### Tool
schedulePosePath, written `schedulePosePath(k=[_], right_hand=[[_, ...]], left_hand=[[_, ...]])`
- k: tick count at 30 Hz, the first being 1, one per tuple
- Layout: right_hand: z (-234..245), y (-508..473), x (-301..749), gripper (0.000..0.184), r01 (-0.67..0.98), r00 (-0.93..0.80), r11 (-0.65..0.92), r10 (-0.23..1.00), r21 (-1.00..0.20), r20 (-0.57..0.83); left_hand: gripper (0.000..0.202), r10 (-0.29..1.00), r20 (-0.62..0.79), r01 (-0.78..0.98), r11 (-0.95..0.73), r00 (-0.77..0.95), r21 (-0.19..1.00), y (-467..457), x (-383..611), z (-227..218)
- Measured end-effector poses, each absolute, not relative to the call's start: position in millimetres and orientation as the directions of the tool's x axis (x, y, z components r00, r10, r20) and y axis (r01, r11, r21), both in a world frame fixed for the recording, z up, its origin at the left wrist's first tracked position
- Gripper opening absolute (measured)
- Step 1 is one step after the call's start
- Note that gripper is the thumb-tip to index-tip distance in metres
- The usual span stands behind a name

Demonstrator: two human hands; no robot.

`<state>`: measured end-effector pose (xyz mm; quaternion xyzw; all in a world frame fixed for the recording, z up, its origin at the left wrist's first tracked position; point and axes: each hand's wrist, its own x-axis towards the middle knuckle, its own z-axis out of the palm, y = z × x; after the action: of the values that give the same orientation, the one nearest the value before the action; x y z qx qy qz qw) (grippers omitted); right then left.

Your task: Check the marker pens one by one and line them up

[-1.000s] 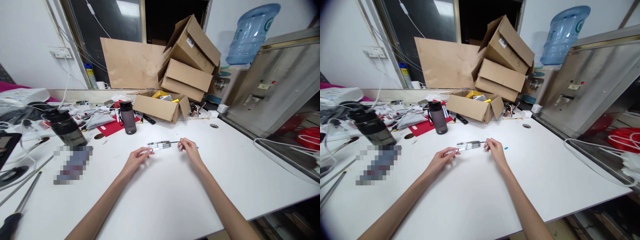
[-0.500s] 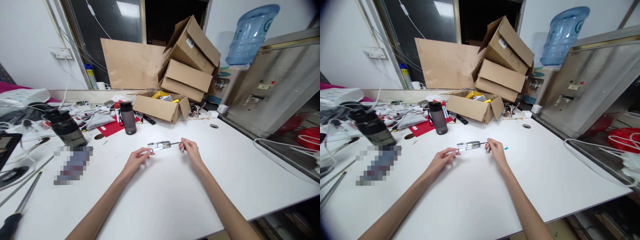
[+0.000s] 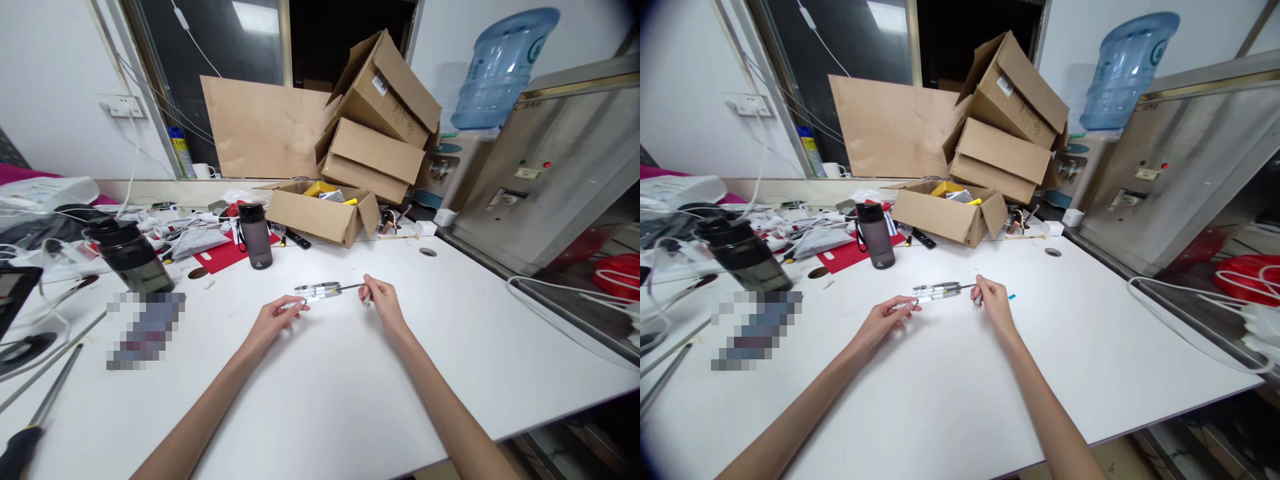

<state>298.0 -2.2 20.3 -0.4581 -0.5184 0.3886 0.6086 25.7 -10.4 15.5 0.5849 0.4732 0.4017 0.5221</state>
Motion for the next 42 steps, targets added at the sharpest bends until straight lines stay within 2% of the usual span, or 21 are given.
schedulePosePath(k=[9, 21, 42], right_hand=[[22.0, -4.7, 296.7, 0.052, 0.037, 0.102, 0.269, 0.957, -0.962, 0.272], [21.8, -6.9, 294.2, 0.036, 0.098, -0.076, 0.295, 0.954, -0.95, 0.289], [14.2, -0.8, 295.2, 0.026, 0.09, 0.022, 0.303, 0.952, -0.949, 0.306]], left_hand=[[0.045, 0.974, -0.028, 0.128, -0.001, 0.226, 0.992, -11.7, 26.0, 17.2], [0.045, 0.974, -0.02, 0.124, -0.009, 0.227, 0.992, -9.4, 24.2, 14.2], [0.044, 0.983, -0.053, 0.041, 0.047, 0.176, 0.998, -6.2, 17.7, 7.8]])
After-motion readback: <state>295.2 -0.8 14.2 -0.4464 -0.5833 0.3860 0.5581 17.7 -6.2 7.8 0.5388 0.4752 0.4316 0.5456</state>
